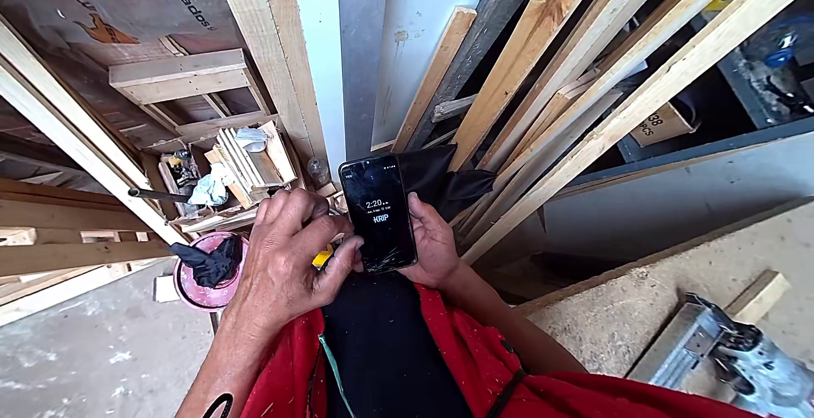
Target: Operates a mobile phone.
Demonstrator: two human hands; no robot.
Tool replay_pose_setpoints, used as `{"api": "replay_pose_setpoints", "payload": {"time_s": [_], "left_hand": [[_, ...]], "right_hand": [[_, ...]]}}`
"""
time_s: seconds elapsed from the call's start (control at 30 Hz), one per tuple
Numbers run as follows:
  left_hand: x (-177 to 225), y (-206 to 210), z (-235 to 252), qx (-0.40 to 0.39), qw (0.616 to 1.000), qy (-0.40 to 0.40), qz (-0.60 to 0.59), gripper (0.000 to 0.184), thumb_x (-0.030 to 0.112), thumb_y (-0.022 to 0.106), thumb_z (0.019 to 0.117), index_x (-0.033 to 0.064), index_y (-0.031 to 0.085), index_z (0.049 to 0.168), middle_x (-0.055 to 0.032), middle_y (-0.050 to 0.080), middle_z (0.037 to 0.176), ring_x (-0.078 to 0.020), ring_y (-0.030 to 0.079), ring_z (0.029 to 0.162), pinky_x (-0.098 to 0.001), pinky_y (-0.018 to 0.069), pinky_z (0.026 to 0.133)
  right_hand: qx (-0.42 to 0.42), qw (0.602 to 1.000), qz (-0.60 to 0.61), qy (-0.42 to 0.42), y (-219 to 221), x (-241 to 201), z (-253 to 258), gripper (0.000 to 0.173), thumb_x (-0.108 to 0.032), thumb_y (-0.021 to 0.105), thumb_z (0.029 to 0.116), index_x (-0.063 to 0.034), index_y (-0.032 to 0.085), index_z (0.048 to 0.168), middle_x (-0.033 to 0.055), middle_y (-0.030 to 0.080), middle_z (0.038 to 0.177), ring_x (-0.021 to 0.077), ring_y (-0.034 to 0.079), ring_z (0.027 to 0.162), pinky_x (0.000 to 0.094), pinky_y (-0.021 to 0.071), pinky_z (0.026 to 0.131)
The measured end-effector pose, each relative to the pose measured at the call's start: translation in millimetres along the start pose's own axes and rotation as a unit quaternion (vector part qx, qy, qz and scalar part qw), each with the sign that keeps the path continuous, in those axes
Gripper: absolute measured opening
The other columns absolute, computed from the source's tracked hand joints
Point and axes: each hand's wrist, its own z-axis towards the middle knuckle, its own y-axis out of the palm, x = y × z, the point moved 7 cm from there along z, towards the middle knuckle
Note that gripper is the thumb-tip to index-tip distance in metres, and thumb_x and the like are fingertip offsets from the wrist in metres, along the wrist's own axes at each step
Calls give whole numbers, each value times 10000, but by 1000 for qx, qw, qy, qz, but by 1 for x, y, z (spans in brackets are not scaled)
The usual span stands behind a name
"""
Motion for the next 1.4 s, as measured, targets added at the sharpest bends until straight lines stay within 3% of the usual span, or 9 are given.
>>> {"api": "replay_pose_setpoints", "payload": {"time_s": [0.23, 0.37, 0.5, 0.6, 0.77, 0.9, 0.97, 1.3, 1.4], "left_hand": [[-1, 15, 5, -60, 997, -39, 33, 588, 519, 622, 931, 136, 651, 1376, -69, 597, 1025, -236, 556, 948, -434, 452, 832], [7, 17, 3, -56, 998, 8, -17, 324, 488, 639, 929, 214, 787, 1019, 11, 561, 923, -163, 524, 893, -368, 404, 783], [3, 12, 0, -36, 999, 4, -33, 285, 476, 660, 921, 215, 774, 942, 18, 561, 924, -158, 531, 924, -369, 420, 816], [-2, 7, 0, -19, 999, -9, -27, 300, 476, 671, 916, 200, 773, 973, 15, 569, 921, -159, 535, 924, -381, 419, 837], [-7, 13, 2, -57, 997, -45, 15, 560, 533, 626, 932, 150, 685, 1335, -47, 586, 1004, -215, 549, 939, -417, 447, 814], [3, 19, -3, -72, 996, 11, -48, 307, 490, 637, 934, 224, 747, 830, 25, 566, 889, -159, 538, 900, -379, 424, 797], [4, 17, -5, -56, 996, 24, -63, 304, 465, 646, 933, 219, 729, 775, 27, 571, 873, -153, 535, 890, -368, 415, 790], [8, 21, -14, -105, 993, 57, -18, 281, 476, 609, 954, 282, 802, 1018, 28, 587, 931, -160, 531, 893, -379, 400, 786], [3, 26, -12, -107, 994, 22, 17, 393, 517, 572, 964, 274, 755, 1214, -6, 605, 941, -194, 557, 875, -404, 423, 756]], "right_hand": [[29, 999, -28, -18, -3, 0, -2, 491, -524, 395, 1060, -153, 620, 1289, 97, 695, 1174, 209, 679, 1091, 432, 560, 940], [26, 999, -27, -21, -3, -1, -1, 504, -539, 386, 1057, -155, 621, 1283, 93, 696, 1154, 200, 684, 1063, 419, 570, 905], [18, 1000, -10, -14, -1, -2, 0, 515, -558, 406, 1044, -165, 614, 1304, 96, 693, 1180, 213, 679, 1090, 435, 565, 921], [6, 1000, 2, -5, 1, -1, 0, 528, -556, 414, 1042, -156, 610, 1325, 127, 684, 1217, 261, 672, 1127, 490, 555, 949], [10, 1000, -21, -18, -1, 0, 1, 510, -539, 398, 1054, -152, 607, 1312, 112, 689, 1186, 232, 679, 1096, 461, 563, 933], [29, 999, -21, -18, -5, 0, -1, 517, -558, 403, 1047, -162, 617, 1303, 96, 696, 1175, 207, 683, 1081, 423, 569, 914], [28, 999, -18, -18, -4, 0, -1, 525, -562, 393, 1049, -162, 612, 1308, 100, 691, 1183, 210, 679, 1092, 425, 567, 915], [36, 999, 7, -11, -4, 0, 1, 542, -578, 395, 1041, -166, 599, 1329, 103, 680, 1208, 218, 668, 1115, 441, 558, 936], [51, 999, -6, -18, -3, 0, 1, 544, -592, 395, 1036, -175, 603, 1317, 93, 686, 1189, 207, 672, 1102, 436, 563, 926]]}}
